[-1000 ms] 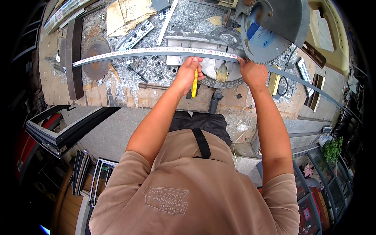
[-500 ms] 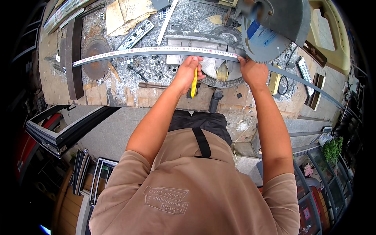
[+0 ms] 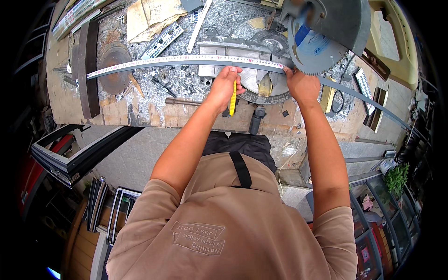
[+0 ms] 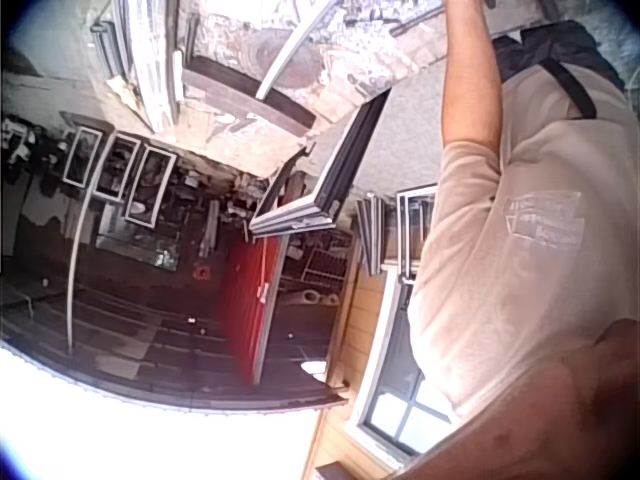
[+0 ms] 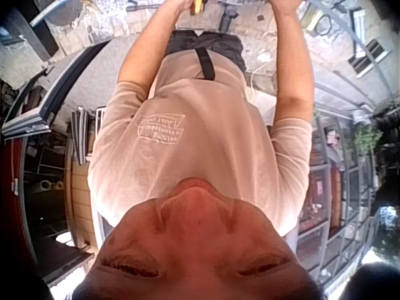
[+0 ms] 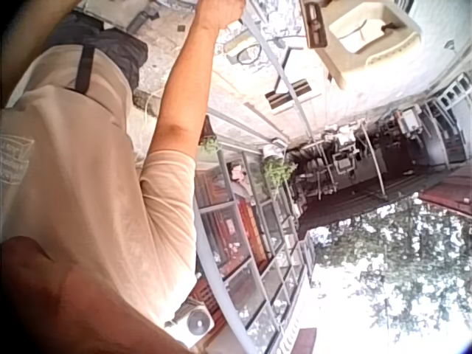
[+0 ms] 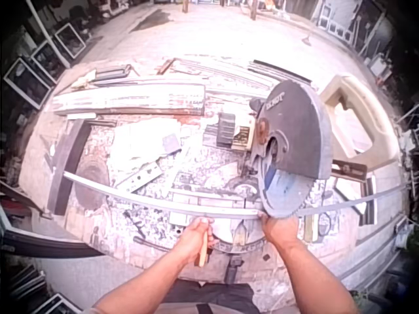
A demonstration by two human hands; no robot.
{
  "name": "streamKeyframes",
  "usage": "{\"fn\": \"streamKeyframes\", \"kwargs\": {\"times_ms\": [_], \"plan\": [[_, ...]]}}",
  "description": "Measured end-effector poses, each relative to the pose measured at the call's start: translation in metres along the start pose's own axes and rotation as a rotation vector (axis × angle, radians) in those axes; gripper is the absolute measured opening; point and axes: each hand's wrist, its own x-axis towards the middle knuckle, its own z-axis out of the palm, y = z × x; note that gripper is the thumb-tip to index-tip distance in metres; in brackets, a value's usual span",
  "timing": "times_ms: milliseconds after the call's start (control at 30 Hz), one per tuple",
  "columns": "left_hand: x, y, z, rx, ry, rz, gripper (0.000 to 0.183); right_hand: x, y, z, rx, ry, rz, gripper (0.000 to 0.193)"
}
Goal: The person measures the interior dimensions of a metal window frame using a tape measure and then positions a metal rail on a miter saw station to measure its length.
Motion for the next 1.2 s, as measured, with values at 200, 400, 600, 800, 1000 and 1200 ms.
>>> {"fn": "streamKeyframes", "kwargs": {"times_ms": [200,400,600,800,1000,1200], "plan": [[0.000,0.005,0.005,-0.001,0.049,-0.058,0.024,-0.001,-0.002,-0.003,0.008,0.002,-0.004,0.046],[-0.001,0.017,0.012,-0.052,0.097,-0.158,0.022,-0.001,-0.006,-0.010,0.008,-0.029,0.017,0.046],[0.001,0.018,0.014,-0.087,0.109,-0.202,0.027,0.000,-0.007,-0.011,0.041,-0.038,0.039,0.048],[0.003,0.018,0.011,-0.107,0.109,-0.215,0.025,0.003,0.002,0.003,0.044,-0.042,0.084,0.062],[0.003,0.017,0.009,-0.118,0.088,-0.215,0.024,0.004,0.005,0.008,0.006,-0.067,0.090,0.068],[0.001,0.014,0.009,-0.118,0.079,-0.200,0.026,0.004,0.003,0.005,0.012,-0.073,0.105,0.070]]}}
